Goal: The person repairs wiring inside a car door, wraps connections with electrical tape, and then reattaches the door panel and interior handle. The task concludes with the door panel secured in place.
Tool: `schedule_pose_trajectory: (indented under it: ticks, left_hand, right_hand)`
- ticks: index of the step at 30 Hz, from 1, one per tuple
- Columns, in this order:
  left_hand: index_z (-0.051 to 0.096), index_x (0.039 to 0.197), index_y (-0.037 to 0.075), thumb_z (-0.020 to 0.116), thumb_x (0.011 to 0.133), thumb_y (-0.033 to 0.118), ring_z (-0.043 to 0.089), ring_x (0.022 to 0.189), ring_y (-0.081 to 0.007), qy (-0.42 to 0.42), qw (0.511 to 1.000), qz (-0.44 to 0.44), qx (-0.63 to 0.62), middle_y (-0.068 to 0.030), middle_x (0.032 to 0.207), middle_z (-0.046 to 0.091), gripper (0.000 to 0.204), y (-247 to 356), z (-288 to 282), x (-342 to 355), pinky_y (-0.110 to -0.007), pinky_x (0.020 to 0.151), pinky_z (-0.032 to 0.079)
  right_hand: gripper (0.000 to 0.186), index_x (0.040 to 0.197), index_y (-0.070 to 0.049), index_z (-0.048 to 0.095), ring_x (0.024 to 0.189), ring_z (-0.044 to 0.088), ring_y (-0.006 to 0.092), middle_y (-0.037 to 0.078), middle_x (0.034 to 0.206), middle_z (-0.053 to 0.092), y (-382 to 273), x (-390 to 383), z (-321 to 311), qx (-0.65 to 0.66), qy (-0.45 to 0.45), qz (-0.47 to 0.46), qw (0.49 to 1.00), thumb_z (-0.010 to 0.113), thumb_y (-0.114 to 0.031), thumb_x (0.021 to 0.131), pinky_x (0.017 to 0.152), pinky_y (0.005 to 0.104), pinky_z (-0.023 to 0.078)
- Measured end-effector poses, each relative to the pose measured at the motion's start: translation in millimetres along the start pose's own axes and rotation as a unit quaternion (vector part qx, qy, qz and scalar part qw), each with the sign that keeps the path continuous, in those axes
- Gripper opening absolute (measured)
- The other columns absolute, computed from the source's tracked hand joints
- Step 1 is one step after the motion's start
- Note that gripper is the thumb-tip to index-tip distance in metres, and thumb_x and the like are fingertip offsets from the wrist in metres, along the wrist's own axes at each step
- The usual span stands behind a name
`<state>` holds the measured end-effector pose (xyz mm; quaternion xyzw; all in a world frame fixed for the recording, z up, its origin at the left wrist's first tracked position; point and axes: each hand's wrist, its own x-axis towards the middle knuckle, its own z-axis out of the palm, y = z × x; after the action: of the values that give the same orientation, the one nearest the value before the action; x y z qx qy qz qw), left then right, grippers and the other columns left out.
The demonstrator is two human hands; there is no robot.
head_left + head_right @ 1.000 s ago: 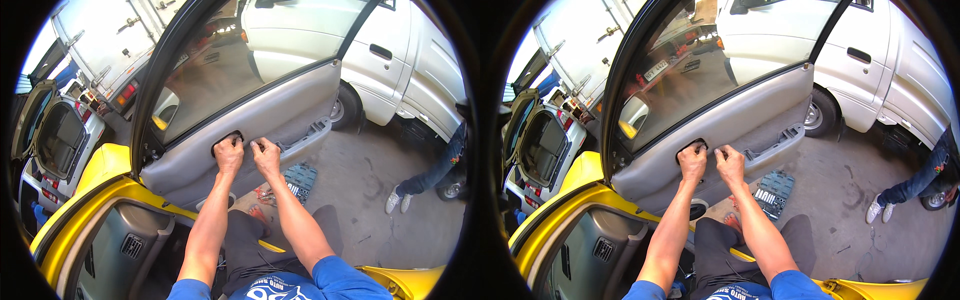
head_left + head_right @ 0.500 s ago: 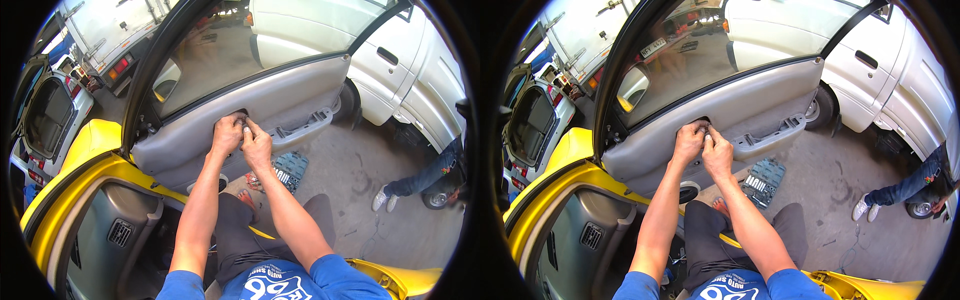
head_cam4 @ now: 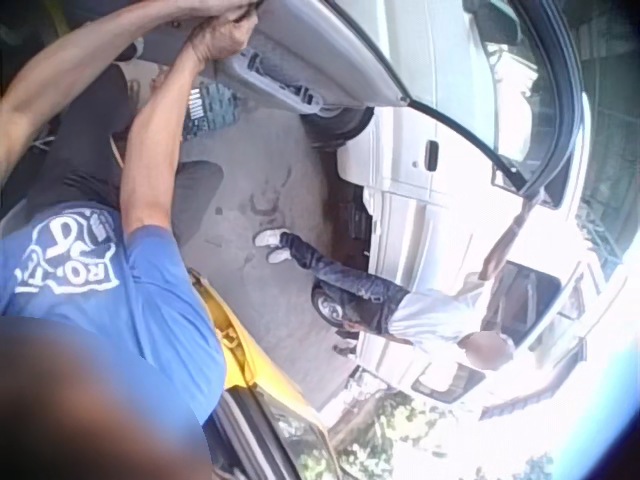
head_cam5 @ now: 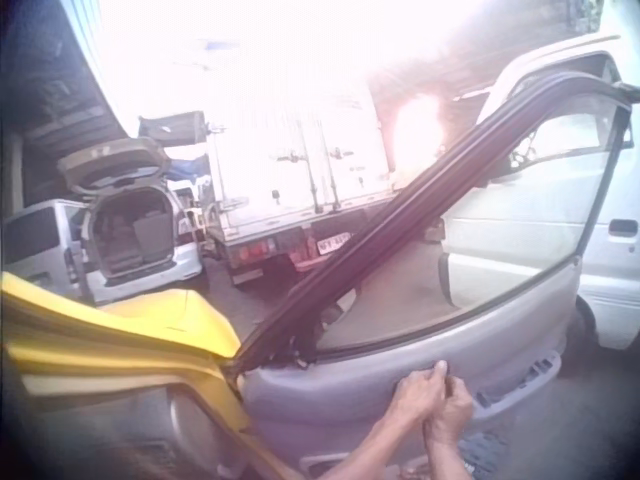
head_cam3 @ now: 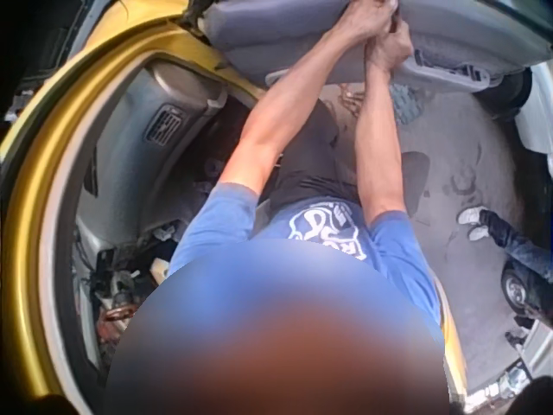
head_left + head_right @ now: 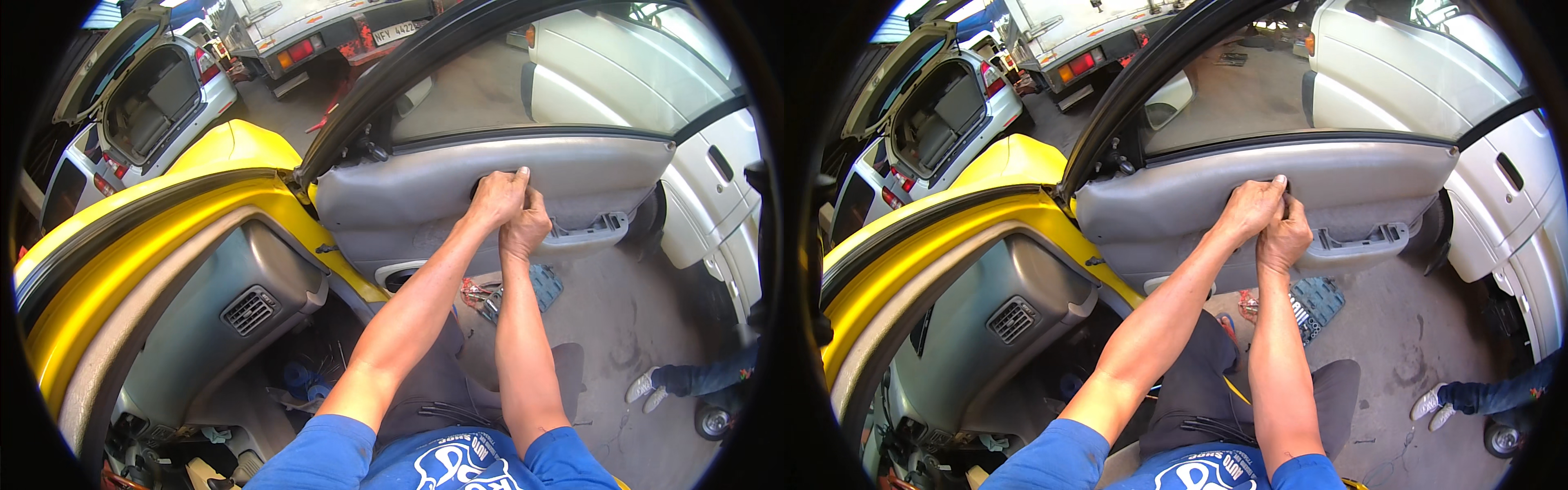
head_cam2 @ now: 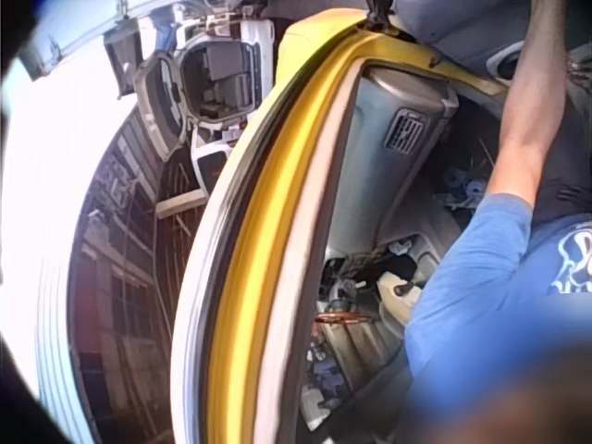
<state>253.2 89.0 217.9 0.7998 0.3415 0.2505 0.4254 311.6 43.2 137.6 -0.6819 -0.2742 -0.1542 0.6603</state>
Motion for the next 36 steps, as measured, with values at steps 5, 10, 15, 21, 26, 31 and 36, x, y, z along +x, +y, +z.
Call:
schedule_pose_trajectory:
  ticks: [5, 10, 15, 21, 26, 31, 36]
  left_hand:
    - [0.081, 0.092, 0.0, 0.043, 0.108, 0.046, 0.074, 0.098, -0.043, -0.025, 0.999, -0.007, -0.021, -0.0277, 0.1, 0.076, 0.062, 3.6, -1.3, 5.8, -0.048, 0.094, 0.055]
    - [0.078, 0.112, 0.003, 0.046, 0.109, 0.043, 0.073, 0.1, -0.042, -0.038, 0.997, 0.068, 0.015, -0.0251, 0.106, 0.077, 0.052, -11.5, -14.1, -10.5, -0.044, 0.092, 0.056]
    - [0.069, 0.129, -0.005, 0.058, 0.109, 0.025, 0.076, 0.1, -0.025, 0.083, 0.969, 0.016, -0.232, -0.0179, 0.112, 0.076, 0.038, -99.9, -61.4, -112.5, -0.036, 0.09, 0.06]
    - [0.026, 0.159, -0.011, 0.082, 0.091, 0.036, 0.041, 0.145, -0.0463, 0.352, 0.91, -0.206, -0.074, -0.0365, 0.157, 0.035, 0.099, -209.1, -22.6, -171.4, -0.054, 0.118, 0.039]
    - [0.004, 0.165, -0.007, 0.089, 0.083, 0.04, 0.005, 0.162, -0.0466, 0.461, 0.855, -0.227, 0.062, -0.0387, 0.17, 0.006, 0.127, -246.4, -18.9, -109.8, -0.052, 0.131, 0.012]
    - [0.008, 0.169, 0.006, 0.069, 0.102, 0.02, 0.02, 0.16, -0.0392, 0.437, 0.87, -0.134, -0.183, -0.0208, 0.175, 0.009, 0.092, -322.7, 6.5, -182.0, -0.058, 0.119, 0.041]
    - [0.007, 0.171, 0.021, 0.049, 0.11, 0.047, 0.017, 0.16, -0.0436, 0.322, 0.703, -0.395, -0.496, -0.0088, 0.178, 0.009, 0.079, -404.8, 20.0, -216.4, -0.071, 0.116, 0.037]
  right_hand:
    - [0.023, 0.093, -0.006, 0.071, 0.075, 0.077, 0.0348, 0.016, 0.081, 0.077, 1.8, -2.1, 6.1, -0.066, 0.019, -0.008, 0.998, 0.081, -0.027, 0.089, 0.068, 0.0434, 0.059]
    - [0.015, 0.092, -0.008, 0.069, 0.069, 0.074, 0.0361, 0.014, 0.075, 0.074, 9.9, 4.4, 10.0, -0.092, 0.043, -0.065, 0.993, 0.078, -0.02, 0.088, 0.063, 0.0456, 0.057]
    - [0.012, 0.087, -0.008, 0.065, 0.067, 0.072, 0.0368, 0.013, 0.071, 0.071, 23.9, 18.4, -3.7, -0.106, -0.011, -0.147, 0.983, 0.076, -0.013, 0.088, 0.06, 0.0471, 0.055]
    - [0.012, 0.085, -0.008, 0.064, 0.065, 0.072, 0.0342, 0.012, 0.071, 0.071, 16.2, 15.7, 2.8, -0.083, 0.025, -0.146, 0.986, 0.076, -0.01, 0.086, 0.062, 0.0445, 0.056]
    - [0.011, 0.084, -0.008, 0.066, 0.063, 0.071, 0.0319, 0.01, 0.069, 0.07, 11.7, 15.2, 1.4, -0.056, 0.034, -0.116, 0.991, 0.077, -0.011, 0.086, 0.063, 0.0417, 0.056]
    - [0.013, 0.084, -0.007, 0.067, 0.061, 0.071, 0.027, 0.009, 0.068, 0.071, 16.2, 17.9, -3.4, -0.057, 0.021, -0.121, 0.991, 0.08, -0.011, 0.086, 0.062, 0.0383, 0.055]
    - [0.014, 0.086, -0.006, 0.069, 0.061, 0.071, 0.0219, 0.008, 0.069, 0.072, 13.3, 18.8, -7.4, -0.067, 0.01, -0.129, 0.989, 0.081, -0.011, 0.086, 0.063, 0.0348, 0.056]
